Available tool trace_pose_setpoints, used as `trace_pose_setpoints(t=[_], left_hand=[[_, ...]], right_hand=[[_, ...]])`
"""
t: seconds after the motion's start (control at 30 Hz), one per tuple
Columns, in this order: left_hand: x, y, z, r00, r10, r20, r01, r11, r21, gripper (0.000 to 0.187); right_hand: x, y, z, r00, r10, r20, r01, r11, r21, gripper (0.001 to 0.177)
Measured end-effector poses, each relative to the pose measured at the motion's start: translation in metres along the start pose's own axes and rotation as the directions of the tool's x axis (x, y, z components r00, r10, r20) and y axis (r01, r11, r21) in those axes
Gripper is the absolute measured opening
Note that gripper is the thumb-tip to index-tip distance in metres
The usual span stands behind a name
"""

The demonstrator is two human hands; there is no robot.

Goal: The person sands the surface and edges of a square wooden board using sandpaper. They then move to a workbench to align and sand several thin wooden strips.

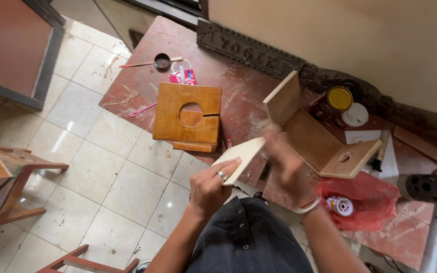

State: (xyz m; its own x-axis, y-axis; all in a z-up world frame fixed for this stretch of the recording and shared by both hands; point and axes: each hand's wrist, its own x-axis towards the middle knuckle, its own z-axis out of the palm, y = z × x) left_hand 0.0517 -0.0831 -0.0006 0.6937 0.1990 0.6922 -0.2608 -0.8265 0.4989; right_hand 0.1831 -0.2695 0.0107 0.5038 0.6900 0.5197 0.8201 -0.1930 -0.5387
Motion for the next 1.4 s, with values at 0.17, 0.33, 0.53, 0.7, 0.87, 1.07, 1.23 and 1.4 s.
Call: trace_pose_setpoints(t=[0.17, 0.33, 0.53, 0.7, 0.87, 1.07, 1.23, 1.4], left_hand=[[0.003, 0.003, -0.019, 0.996, -0.073, -0.052, 0.070, 0.996, -0.056, 0.018], [-0.007, 0.006, -0.024, 0.723, -0.690, 0.029, 0.588, 0.593, -0.550, 0.025], [0.011, 0.007, -0.053, 0.536, -0.844, -0.036, 0.552, 0.381, -0.742, 0.037], [0.009, 0.005, -0.069, 0.525, -0.831, -0.185, 0.499, 0.476, -0.724, 0.035], [0.004, 0.011, -0.079, 0.537, -0.820, -0.199, 0.519, 0.507, -0.688, 0.039], [-0.005, 0.015, -0.077, 0.567, -0.823, -0.024, 0.604, 0.436, -0.667, 0.032], [-0.003, 0.002, -0.064, 0.690, -0.693, 0.209, 0.670, 0.502, -0.547, 0.027], [0.007, 0.000, -0.036, 0.687, -0.579, 0.439, 0.723, 0.487, -0.490, 0.025]], right_hand=[[-0.034, 0.082, -0.040, 0.933, 0.301, -0.197, -0.327, 0.938, -0.115, 0.030], [-0.059, 0.073, -0.027, 0.562, 0.772, -0.296, -0.789, 0.608, 0.089, 0.055], [-0.039, 0.007, 0.017, 0.396, 0.886, 0.242, -0.756, 0.165, 0.634, 0.029], [-0.055, 0.023, 0.050, 0.472, 0.817, 0.331, -0.652, 0.072, 0.755, 0.032], [-0.038, 0.012, 0.051, 0.398, 0.871, 0.288, -0.658, 0.052, 0.751, 0.021], [-0.024, -0.007, 0.035, 0.440, 0.855, 0.273, -0.604, 0.057, 0.795, 0.029], [-0.037, -0.010, 0.020, 0.616, 0.761, 0.205, -0.506, 0.182, 0.843, 0.029], [-0.081, -0.014, 0.010, 0.414, 0.905, 0.099, -0.542, 0.158, 0.825, 0.024]])
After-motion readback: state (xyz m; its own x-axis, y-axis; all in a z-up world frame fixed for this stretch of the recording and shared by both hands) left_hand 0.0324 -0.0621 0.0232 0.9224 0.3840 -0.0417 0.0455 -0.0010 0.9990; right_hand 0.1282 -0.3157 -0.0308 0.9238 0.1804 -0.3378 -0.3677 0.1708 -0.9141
